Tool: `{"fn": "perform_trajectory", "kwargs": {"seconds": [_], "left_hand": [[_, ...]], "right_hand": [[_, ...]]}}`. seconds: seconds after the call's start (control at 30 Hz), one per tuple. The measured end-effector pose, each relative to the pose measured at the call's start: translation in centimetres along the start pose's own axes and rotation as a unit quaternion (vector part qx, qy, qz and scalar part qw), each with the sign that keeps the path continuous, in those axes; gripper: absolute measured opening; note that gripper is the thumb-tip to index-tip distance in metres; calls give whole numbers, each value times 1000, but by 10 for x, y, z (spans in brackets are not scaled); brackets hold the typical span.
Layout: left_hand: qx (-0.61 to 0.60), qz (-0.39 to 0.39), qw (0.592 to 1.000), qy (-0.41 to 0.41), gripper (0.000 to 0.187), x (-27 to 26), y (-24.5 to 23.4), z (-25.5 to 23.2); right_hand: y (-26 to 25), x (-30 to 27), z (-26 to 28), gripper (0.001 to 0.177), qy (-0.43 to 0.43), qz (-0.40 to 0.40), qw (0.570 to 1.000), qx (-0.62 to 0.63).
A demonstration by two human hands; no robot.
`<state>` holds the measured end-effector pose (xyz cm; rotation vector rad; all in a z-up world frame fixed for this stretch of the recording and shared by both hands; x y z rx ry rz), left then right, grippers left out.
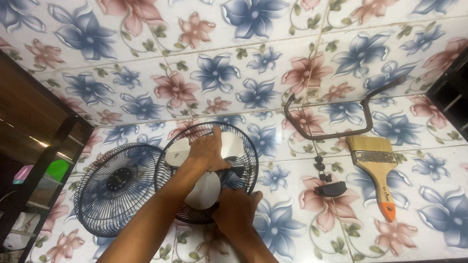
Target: The person assembles a small electric fan on a tiled countertop. They place the fan blades into the motor housing, secure the rear grille, and then attach the front grille. Finally, they use a paintbrush to dust the assembled fan.
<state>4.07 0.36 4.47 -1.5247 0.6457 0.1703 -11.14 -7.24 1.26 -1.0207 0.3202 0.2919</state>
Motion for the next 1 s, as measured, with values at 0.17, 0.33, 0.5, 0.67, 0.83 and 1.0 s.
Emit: {"fn": "perform_trajectory", "kwargs": {"seconds": [0.17, 0.33, 0.5, 0.67, 0.83, 1.0], "left_hand": [[-3, 18, 1000, -2, 96, 0, -2, -2], [3, 22, 1000, -2, 96, -1, -9, 1], [-9, 49, 999, -13, 104, 0, -6, 6], [-14, 25, 1000, 5, 98, -2, -3, 6], [-23, 12, 1000, 8, 89, 1, 0, 9], [-20, -3, 1000, 23, 94, 3, 1, 7]], "right_hand": [[-2, 9, 0, 22, 19, 36, 999, -31], [-9, 11, 7, 15, 3, -60, 997, -53], [-14, 5, 4, 33, -19, -41, 999, -4], [-20, 0, 11, 42, -15, -78, 996, 35], [-12, 5, 6, 37, 9, -62, 998, 23], [3, 8, -5, 27, -1, -118, 993, 32]]}}
Point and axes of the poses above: each hand's wrist, its own x-axis towards the middle knuckle, its own y-axis out of the palm, z = x × y, the point moved 2 cm from there along x, towards the middle knuckle, and after that the axes turned 12 degrees about z, right-handed, at the moved point
